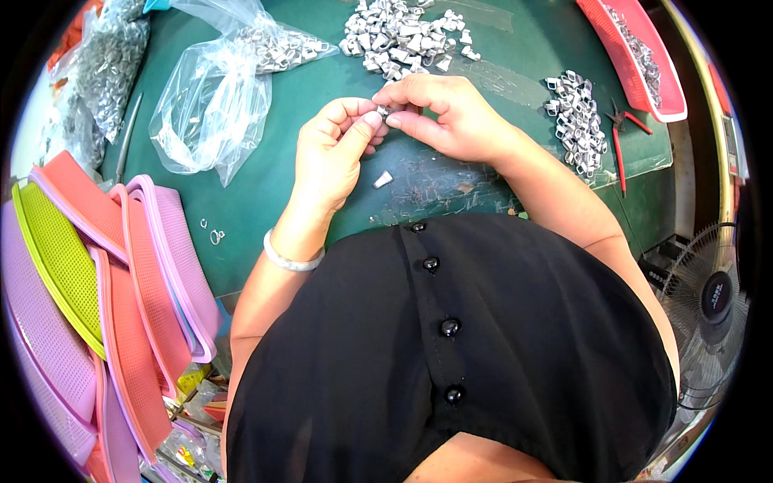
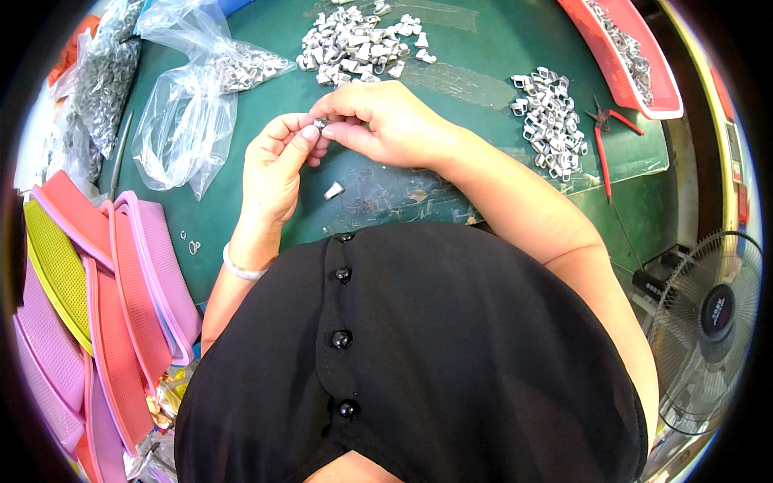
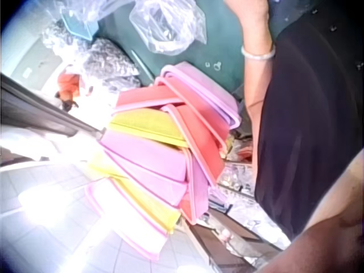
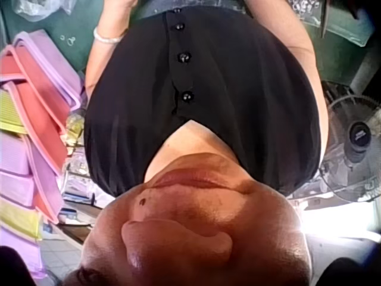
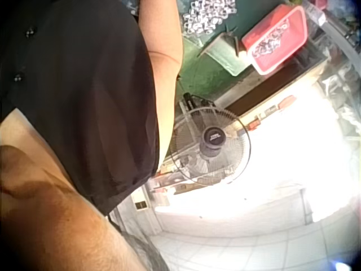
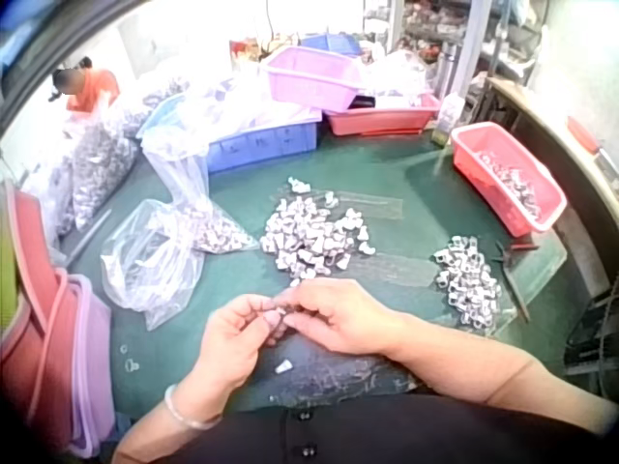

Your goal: The person repeatedly picks small silver metal components from a pile on a green worktable, snaps them together by hand, and places the assembled units into a clear plastic bag. The person also moves a purple basket and handles a bag of parts during the process.

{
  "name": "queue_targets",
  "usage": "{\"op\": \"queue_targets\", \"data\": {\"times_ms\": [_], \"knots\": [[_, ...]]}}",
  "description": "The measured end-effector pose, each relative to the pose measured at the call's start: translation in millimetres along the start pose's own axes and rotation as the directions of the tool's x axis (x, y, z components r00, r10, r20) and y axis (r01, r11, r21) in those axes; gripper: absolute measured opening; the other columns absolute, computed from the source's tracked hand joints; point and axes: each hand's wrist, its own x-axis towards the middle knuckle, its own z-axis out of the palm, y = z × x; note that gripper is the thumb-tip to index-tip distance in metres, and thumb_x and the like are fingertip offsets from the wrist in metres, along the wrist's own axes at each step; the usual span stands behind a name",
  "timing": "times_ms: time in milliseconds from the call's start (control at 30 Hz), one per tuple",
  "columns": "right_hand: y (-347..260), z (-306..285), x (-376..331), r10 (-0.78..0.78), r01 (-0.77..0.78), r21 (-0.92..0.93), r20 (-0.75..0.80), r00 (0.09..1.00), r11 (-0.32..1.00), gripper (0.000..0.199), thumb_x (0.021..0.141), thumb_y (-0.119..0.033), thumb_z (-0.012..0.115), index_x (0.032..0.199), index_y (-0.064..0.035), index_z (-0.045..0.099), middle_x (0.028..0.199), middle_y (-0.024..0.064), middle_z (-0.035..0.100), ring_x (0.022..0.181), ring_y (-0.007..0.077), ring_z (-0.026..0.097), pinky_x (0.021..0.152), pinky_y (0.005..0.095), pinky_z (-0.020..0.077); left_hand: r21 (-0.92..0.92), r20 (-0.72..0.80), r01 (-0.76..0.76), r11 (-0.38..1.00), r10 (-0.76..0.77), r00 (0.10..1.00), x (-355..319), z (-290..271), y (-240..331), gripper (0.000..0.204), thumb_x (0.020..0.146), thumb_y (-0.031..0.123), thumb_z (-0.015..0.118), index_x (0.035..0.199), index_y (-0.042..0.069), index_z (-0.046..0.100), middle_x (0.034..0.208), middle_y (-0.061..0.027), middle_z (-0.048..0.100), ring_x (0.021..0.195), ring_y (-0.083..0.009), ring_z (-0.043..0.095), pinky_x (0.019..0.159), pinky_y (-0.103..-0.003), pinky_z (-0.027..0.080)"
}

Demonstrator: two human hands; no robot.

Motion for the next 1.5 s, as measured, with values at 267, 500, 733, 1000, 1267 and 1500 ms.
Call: {"op": "queue_targets", "data": {"times_ms": [267, 500, 733, 1000, 1267, 1500], "knots": [[2.4, 0.4, -2.8, 0.256, -0.249, 0.455, 0.048, 0.965, 0.855, 0.033, 0.081, 0.001, 0.056, 0.113, 0.0013, 0.051, 0.090, 0.0037, 0.059, 0.084, 0.0089, 0.055, 0.077, 0.0236, 0.0443, -0.189, -0.033, 0.086, 0.978, -0.094, 0.995, 0.1, 2.5, 1.3, 0.011, 0.086, 0.010, 0.055, 0.093, 0.001, 0.056, 0.077, -0.0042, 0.061, 0.066, -0.0086, 0.054, 0.061, -0.020, 0.043], [2.8, -2.4, -1.2, 0.310, -0.309, 0.487, 0.082, 0.947, 0.817, 0.023, 0.081, -0.001, 0.057, 0.105, 0.0017, 0.055, 0.089, 0.0037, 0.060, 0.083, 0.0081, 0.056, 0.076, 0.0223, 0.0449, -0.384, 0.001, 0.148, 0.912, -0.160, 0.987, -1.0, 3.5, -0.9, 0.011, 0.086, 0.010, 0.054, 0.092, 0.002, 0.056, 0.077, -0.0064, 0.062, 0.065, -0.0113, 0.057, 0.060, -0.022, 0.045], [1.2, -4.6, -0.3, 0.355, -0.354, 0.447, 0.086, 0.931, 0.821, 0.015, 0.083, -0.004, 0.057, 0.096, 0.0011, 0.059, 0.085, 0.0024, 0.061, 0.079, 0.0069, 0.056, 0.072, 0.0210, 0.0455, -0.373, 0.043, 0.230, 0.899, -0.230, 0.972, -1.1, 2.0, 1.0, 0.012, 0.086, 0.013, 0.052, 0.091, 0.002, 0.056, 0.075, -0.0067, 0.062, 0.063, -0.0123, 0.057, 0.060, -0.023, 0.046], [4.1, -2.8, -2.0, 0.339, -0.332, 0.419, 0.059, 0.939, 0.845, 0.014, 0.084, -0.005, 0.056, 0.096, 0.0012, 0.059, 0.085, 0.0021, 0.061, 0.080, 0.0063, 0.056, 0.071, 0.0197, 0.0452, -0.395, 0.088, 0.295, 0.870, -0.283, 0.955, -0.5, 2.5, 1.3, 0.013, 0.086, 0.013, 0.051, 0.090, 0.002, 0.056, 0.074, -0.0065, 0.061, 0.063, -0.0126, 0.057, 0.060, -0.024, 0.047], [5.2, -3.5, -2.3, 0.327, -0.311, 0.411, 0.033, 0.944, 0.857, 0.014, 0.084, -0.004, 0.054, 0.097, 0.0008, 0.059, 0.086, 0.0026, 0.061, 0.078, 0.0075, 0.056, 0.071, 0.0212, 0.0455, -0.400, 0.086, 0.247, 0.883, -0.232, 0.969, -2.5, 3.0, -0.2, 0.012, 0.086, 0.014, 0.053, 0.090, 0.003, 0.056, 0.075, -0.0056, 0.061, 0.064, -0.0119, 0.057, 0.060, -0.023, 0.046], [-1.4, -7.9, -1.1, 0.403, -0.393, 0.497, 0.093, 0.910, 0.774, 0.016, 0.084, -0.006, 0.054, 0.099, -0.0008, 0.059, 0.084, 0.0031, 0.061, 0.077, 0.0079, 0.057, 0.070, 0.0217, 0.0460, -0.378, 0.055, 0.207, 0.902, -0.201, 0.978, -4.8, 4.8, 1.4, 0.012, 0.087, 0.014, 0.053, 0.090, 0.004, 0.056, 0.077, -0.0065, 0.062, 0.067, -0.0122, 0.057, 0.062, -0.024, 0.047]]}}
